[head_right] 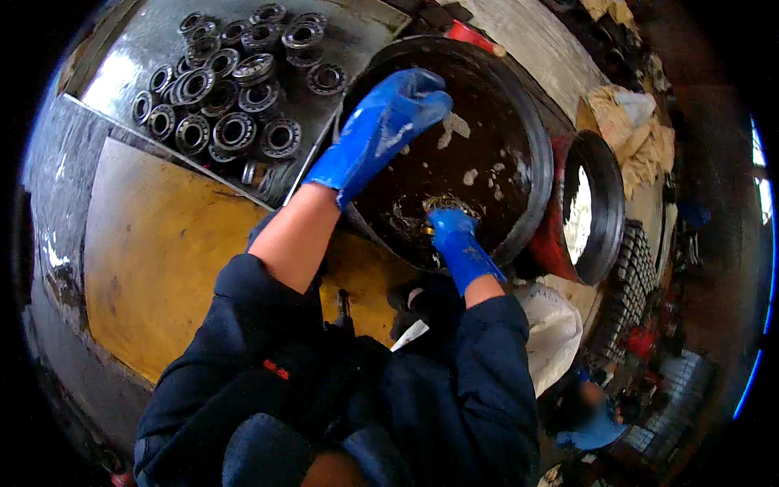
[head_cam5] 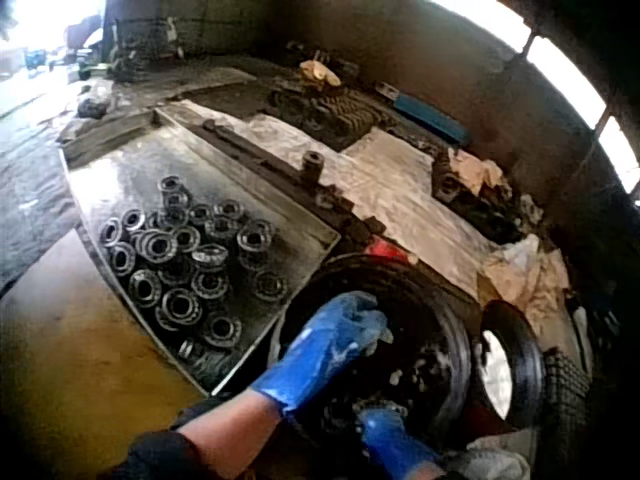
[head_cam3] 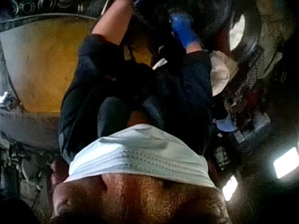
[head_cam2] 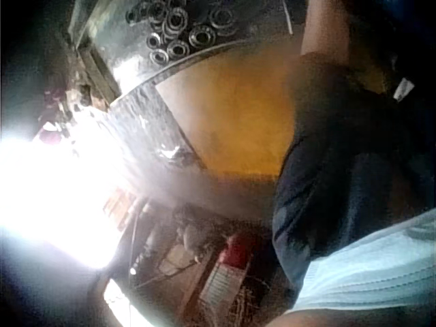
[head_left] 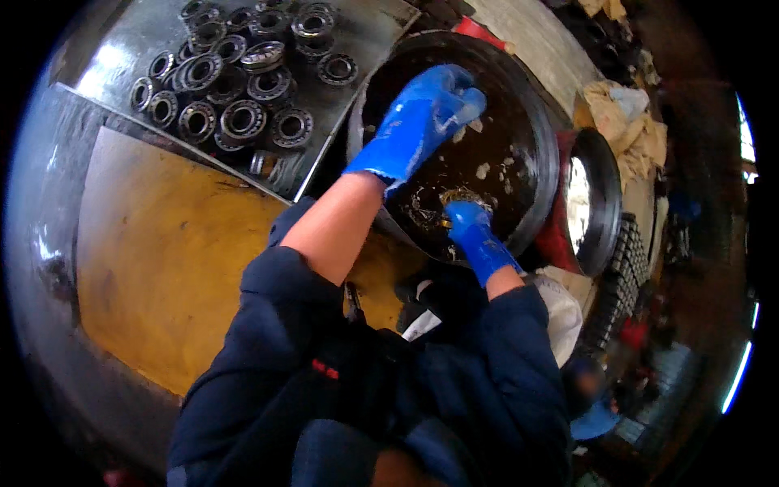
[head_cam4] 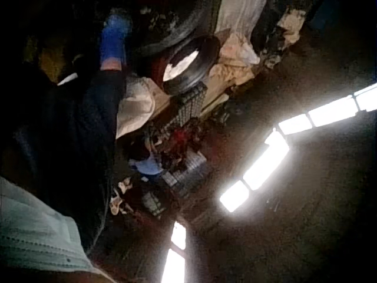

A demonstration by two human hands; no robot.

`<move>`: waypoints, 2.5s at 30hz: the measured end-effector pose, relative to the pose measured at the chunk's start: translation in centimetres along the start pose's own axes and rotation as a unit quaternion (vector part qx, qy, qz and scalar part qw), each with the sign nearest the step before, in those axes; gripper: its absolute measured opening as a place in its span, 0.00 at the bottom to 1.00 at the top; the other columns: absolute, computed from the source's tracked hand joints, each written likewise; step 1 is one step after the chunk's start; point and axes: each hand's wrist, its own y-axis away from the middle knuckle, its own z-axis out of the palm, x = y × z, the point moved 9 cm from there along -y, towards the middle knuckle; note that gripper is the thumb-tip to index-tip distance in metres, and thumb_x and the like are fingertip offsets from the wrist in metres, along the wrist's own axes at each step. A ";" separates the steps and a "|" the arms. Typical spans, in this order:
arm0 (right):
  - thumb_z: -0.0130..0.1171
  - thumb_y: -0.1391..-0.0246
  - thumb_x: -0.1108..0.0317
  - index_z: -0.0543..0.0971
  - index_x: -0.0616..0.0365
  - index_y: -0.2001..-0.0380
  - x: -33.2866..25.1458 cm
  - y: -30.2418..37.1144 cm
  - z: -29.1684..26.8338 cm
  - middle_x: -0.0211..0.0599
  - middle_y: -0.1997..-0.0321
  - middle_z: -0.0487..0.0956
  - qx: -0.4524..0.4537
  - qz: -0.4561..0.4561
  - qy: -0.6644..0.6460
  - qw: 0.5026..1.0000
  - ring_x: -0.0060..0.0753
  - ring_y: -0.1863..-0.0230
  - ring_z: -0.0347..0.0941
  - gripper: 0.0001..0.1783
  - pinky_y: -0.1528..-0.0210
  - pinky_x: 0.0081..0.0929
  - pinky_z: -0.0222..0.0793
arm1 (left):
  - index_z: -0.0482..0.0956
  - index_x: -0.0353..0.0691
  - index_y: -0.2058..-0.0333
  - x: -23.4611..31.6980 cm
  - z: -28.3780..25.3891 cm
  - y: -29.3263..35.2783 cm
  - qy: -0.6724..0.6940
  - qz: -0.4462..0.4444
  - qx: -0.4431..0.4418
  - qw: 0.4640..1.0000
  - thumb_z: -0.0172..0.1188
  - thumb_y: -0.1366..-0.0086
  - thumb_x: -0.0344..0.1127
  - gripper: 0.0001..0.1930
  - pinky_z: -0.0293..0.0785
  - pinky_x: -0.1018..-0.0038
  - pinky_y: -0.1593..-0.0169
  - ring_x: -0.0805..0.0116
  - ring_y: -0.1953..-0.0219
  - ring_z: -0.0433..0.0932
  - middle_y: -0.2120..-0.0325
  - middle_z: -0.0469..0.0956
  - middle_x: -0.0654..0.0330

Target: The person repeatedly dips metal bearings into a dark liquid in a bucket, rubs them with gloved hands, and places them onto a metal tray. The process is repeated for multiple bearings throughout the clip.

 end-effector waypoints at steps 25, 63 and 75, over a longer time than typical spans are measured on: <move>0.68 0.46 0.56 0.85 0.51 0.54 1.7 1.1 2.9 0.46 0.60 0.85 0.062 0.112 -0.249 0.960 0.46 0.57 0.83 0.19 0.53 0.44 0.77 | 0.83 0.34 0.58 -1.8 -1.3 -0.8 -0.011 0.055 0.015 0.998 0.65 0.32 0.41 0.15 0.76 0.68 0.52 0.62 0.60 0.78 0.65 0.81 0.54; 0.68 0.47 0.58 0.85 0.47 0.49 -1.7 1.4 -1.2 0.48 0.46 0.84 -0.052 0.081 -0.034 0.995 0.55 0.46 0.81 0.21 0.44 0.47 0.76 | 0.86 0.42 0.51 -1.4 -1.9 0.0 -0.069 0.015 -0.001 0.997 0.63 0.29 0.48 0.17 0.75 0.72 0.48 0.69 0.58 0.80 0.61 0.85 0.60; 0.65 0.47 0.56 0.86 0.47 0.52 -1.5 0.4 0.5 0.47 0.46 0.84 -0.056 0.029 0.052 0.997 0.54 0.49 0.82 0.19 0.48 0.52 0.78 | 0.85 0.42 0.51 0.3 -0.5 -0.2 -0.075 0.012 0.000 0.997 0.64 0.30 0.48 0.17 0.76 0.71 0.47 0.68 0.57 0.81 0.59 0.86 0.59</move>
